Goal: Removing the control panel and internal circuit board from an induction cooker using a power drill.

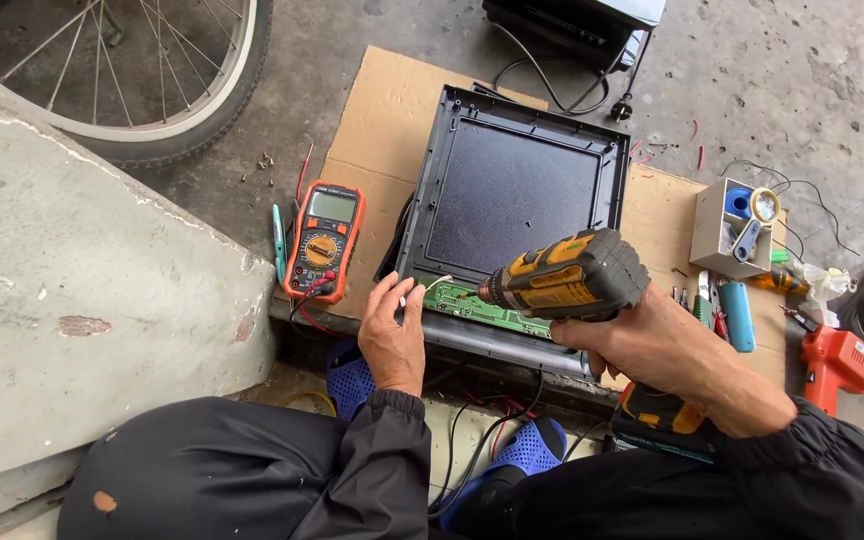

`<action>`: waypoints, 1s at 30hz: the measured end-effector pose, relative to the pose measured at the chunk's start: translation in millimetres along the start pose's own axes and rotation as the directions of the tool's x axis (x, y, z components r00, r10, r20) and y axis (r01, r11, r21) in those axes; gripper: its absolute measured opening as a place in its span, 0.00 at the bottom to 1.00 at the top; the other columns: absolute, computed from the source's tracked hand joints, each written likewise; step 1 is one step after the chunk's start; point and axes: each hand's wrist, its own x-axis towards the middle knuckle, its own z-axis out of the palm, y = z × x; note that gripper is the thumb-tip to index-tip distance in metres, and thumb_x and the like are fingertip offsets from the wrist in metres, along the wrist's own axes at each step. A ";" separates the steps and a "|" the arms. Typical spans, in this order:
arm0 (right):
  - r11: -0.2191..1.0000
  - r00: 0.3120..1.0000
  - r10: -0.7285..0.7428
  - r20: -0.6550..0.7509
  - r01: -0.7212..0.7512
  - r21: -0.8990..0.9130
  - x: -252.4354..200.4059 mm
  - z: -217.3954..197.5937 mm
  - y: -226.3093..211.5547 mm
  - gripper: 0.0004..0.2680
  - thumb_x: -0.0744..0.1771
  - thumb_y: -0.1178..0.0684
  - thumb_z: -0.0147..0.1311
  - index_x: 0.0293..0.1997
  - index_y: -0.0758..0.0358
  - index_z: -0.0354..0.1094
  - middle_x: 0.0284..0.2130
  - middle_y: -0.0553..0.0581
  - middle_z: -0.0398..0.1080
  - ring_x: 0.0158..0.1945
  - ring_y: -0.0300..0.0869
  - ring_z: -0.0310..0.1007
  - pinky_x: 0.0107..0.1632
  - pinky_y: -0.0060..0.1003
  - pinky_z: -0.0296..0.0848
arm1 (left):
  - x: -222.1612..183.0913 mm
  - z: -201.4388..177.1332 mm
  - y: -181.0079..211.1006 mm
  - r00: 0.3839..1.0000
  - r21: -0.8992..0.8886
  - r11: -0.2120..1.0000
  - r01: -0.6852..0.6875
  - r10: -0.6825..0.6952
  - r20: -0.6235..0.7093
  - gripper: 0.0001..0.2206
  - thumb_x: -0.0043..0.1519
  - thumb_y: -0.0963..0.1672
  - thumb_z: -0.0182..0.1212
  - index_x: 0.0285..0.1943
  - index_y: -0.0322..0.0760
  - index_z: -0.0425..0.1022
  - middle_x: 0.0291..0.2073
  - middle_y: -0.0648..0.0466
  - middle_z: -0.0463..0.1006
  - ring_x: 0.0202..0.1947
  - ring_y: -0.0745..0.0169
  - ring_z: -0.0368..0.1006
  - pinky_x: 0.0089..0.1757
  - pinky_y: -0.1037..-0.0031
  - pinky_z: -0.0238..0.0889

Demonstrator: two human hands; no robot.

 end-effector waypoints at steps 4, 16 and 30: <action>0.999 1.000 -0.017 0.025 0.018 -0.044 2.6 0.5 -2.3 0.06 0.63 0.56 0.67 0.38 0.67 0.87 0.13 0.63 0.75 0.20 0.50 0.74 0.34 0.43 0.72 | -0.2 0.9 -1.0 1.000 -0.008 1.000 0.004 -0.004 -0.002 0.10 0.67 0.51 0.74 0.52 0.49 0.89 0.56 0.60 0.86 0.56 0.53 0.83 0.54 0.62 0.79; 0.931 0.989 -0.100 0.107 0.131 -0.341 26.1 17.9 7.5 0.20 0.63 0.42 0.70 0.58 0.58 0.76 0.48 0.66 0.84 0.60 0.61 0.83 0.64 0.58 0.77 | -7.2 0.8 -9.0 0.997 -0.002 0.998 -0.055 0.055 0.061 0.10 0.69 0.44 0.68 0.58 0.50 0.86 0.60 0.57 0.81 0.60 0.48 0.80 0.57 0.59 0.77; 0.927 0.984 -0.119 0.133 0.158 -0.339 27.7 21.6 9.9 0.17 0.66 0.44 0.67 0.61 0.51 0.74 0.50 0.65 0.81 0.60 0.62 0.82 0.63 0.59 0.79 | -18.1 17.6 4.7 0.921 0.247 0.921 -0.302 0.214 0.327 0.14 0.61 0.47 0.76 0.55 0.52 0.81 0.74 0.49 0.71 0.79 0.41 0.58 0.73 0.39 0.45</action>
